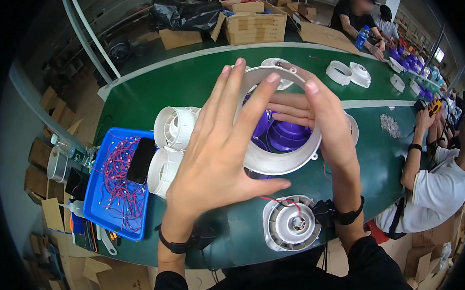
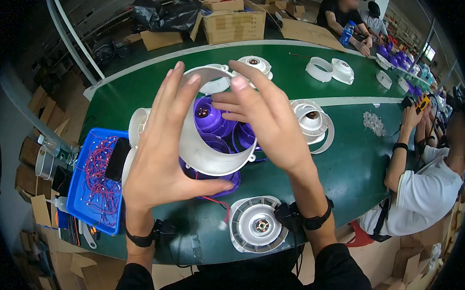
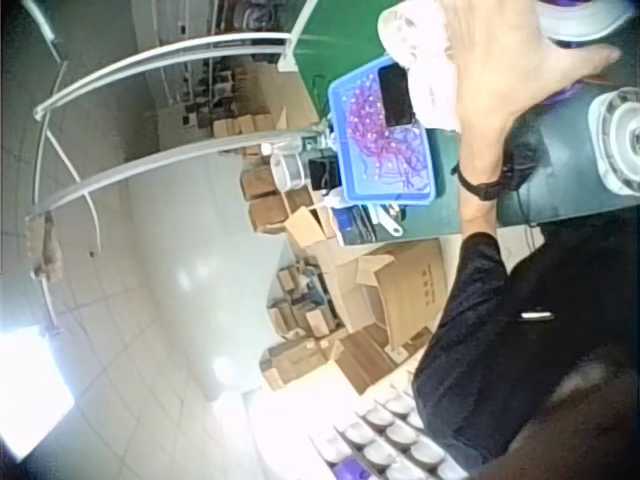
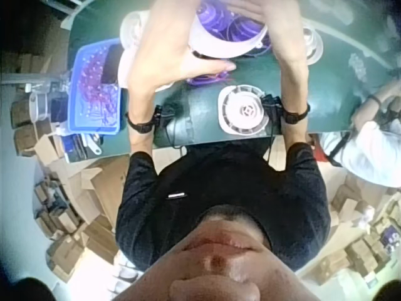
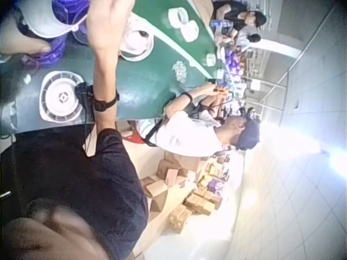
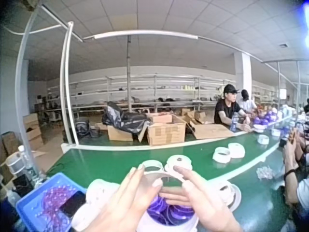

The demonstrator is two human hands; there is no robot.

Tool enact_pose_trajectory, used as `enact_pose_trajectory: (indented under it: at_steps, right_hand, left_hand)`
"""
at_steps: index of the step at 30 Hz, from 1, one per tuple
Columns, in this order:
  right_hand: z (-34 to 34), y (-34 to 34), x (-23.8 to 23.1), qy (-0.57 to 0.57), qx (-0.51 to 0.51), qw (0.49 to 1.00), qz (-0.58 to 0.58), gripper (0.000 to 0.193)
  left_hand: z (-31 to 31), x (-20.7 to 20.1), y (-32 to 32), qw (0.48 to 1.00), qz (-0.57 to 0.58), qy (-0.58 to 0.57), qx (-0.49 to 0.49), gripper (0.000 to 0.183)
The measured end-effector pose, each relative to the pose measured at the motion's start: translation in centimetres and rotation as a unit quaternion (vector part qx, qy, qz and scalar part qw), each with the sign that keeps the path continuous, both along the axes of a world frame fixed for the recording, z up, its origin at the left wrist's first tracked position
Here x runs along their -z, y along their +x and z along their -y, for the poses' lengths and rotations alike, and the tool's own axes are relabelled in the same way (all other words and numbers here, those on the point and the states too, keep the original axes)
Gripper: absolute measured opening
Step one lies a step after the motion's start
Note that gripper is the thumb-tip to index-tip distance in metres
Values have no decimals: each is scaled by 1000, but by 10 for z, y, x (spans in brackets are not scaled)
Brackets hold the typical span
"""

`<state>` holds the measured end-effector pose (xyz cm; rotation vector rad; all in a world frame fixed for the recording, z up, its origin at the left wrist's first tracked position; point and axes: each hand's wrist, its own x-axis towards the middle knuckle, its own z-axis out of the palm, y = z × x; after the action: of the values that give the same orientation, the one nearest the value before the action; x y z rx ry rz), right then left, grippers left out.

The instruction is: The person assembles small electronic devices by fitting white and purple plastic casings over internal motor units. They handle the components one by one, snapping the halves together and occasionally inspecting the fit or rotating the parts. The process involves repetitive pick-and-place actions on a green workbench.

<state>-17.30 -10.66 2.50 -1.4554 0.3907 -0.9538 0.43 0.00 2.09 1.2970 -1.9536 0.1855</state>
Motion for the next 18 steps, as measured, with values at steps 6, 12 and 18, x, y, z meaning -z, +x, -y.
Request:
enact_pose_trajectory:
  at_steps: [6,12,18]
  right_hand:
    - [-5,4,8,-161,92,981,-51,62]
    - [-18,2,-3,-208,105,968,-96,72]
    - [-2,-8,-1,-421,117,891,-123,81]
  left_hand:
    - [13,12,-3,998,-62,-8,12,133]
    - [7,6,5,918,-381,94,55,141]
    - [9,6,7,897,-393,161,126,144]
